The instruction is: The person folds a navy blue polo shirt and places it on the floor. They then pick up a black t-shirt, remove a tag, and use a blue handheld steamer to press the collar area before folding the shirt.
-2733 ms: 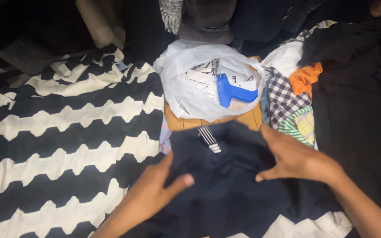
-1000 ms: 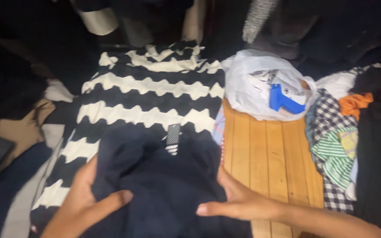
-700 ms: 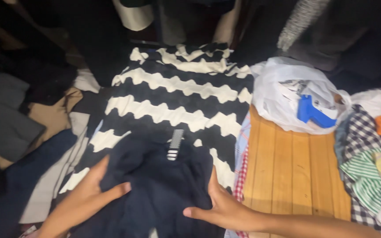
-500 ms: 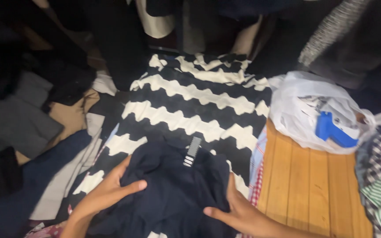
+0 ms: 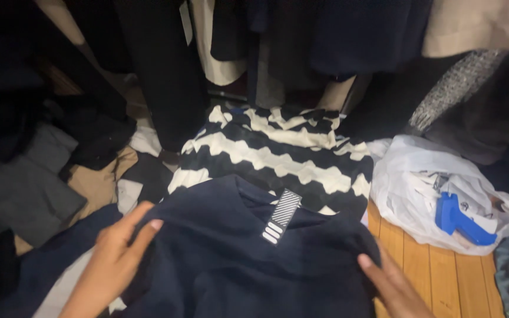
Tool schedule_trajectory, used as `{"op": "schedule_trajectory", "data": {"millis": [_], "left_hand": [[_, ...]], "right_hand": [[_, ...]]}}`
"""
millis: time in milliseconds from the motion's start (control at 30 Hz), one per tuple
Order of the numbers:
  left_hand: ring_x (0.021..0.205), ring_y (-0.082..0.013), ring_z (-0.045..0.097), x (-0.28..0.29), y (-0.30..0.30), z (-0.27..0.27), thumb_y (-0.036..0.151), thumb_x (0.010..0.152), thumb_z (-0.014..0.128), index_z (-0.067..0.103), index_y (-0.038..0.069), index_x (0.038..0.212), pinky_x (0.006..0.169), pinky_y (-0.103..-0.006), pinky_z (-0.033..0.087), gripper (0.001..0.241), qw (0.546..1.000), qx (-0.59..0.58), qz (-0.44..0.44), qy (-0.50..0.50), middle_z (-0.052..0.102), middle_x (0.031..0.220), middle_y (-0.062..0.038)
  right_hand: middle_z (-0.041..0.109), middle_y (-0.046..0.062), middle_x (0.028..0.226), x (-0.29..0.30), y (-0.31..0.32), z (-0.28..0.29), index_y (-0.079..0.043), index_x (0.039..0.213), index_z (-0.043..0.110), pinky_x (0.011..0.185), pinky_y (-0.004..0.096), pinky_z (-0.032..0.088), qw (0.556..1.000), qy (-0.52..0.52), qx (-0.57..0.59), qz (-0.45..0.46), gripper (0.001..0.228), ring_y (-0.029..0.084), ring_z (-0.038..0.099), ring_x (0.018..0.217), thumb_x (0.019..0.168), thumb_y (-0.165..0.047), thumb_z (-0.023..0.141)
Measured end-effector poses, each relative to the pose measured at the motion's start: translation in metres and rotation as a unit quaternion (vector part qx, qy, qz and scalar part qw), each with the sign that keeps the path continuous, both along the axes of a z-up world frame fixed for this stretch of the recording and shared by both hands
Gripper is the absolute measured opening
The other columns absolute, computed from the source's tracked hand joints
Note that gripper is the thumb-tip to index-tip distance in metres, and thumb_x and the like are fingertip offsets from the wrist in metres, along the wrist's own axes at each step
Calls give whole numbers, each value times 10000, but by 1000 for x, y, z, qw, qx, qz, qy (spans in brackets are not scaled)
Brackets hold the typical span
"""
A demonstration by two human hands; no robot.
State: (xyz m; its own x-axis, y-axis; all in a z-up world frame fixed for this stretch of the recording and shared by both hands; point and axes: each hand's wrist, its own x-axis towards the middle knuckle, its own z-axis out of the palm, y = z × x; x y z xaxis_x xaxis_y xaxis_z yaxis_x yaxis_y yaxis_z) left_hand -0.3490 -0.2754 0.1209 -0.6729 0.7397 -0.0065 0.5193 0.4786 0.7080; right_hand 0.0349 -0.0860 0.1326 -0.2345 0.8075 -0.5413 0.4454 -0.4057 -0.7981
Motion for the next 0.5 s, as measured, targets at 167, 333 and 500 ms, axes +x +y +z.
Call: {"op": "schedule_trajectory", "data": {"millis": [167,333,500], "left_hand": [[1110,-220,672,-6,31,54,320,983,554,681,154,1248,904,-380,480,338,987,42,-17,156,713,1172,9],[982,-318,673,2,77,100,283,1057,483,644,197,1166,728,-491,499,213,978,-15,9,207,677,996,-21],[755,-194,792,-21,128,85,175,1031,403,488,175,942,833,-295,493,123,995,78,-30,59,764,555,-62]], "right_hand": [[559,-23,1571,-20,28,49,-215,1561,500,1212,308,316,986,67,-6,-152,648,163,504,1422,916,-150,508],[604,85,1467,-31,59,71,-137,1550,491,1085,294,371,975,102,59,-187,584,214,558,1257,967,-104,478],[687,77,1155,-28,106,50,-75,1292,638,847,266,431,960,160,190,-129,293,161,601,979,1027,-137,529]]}}
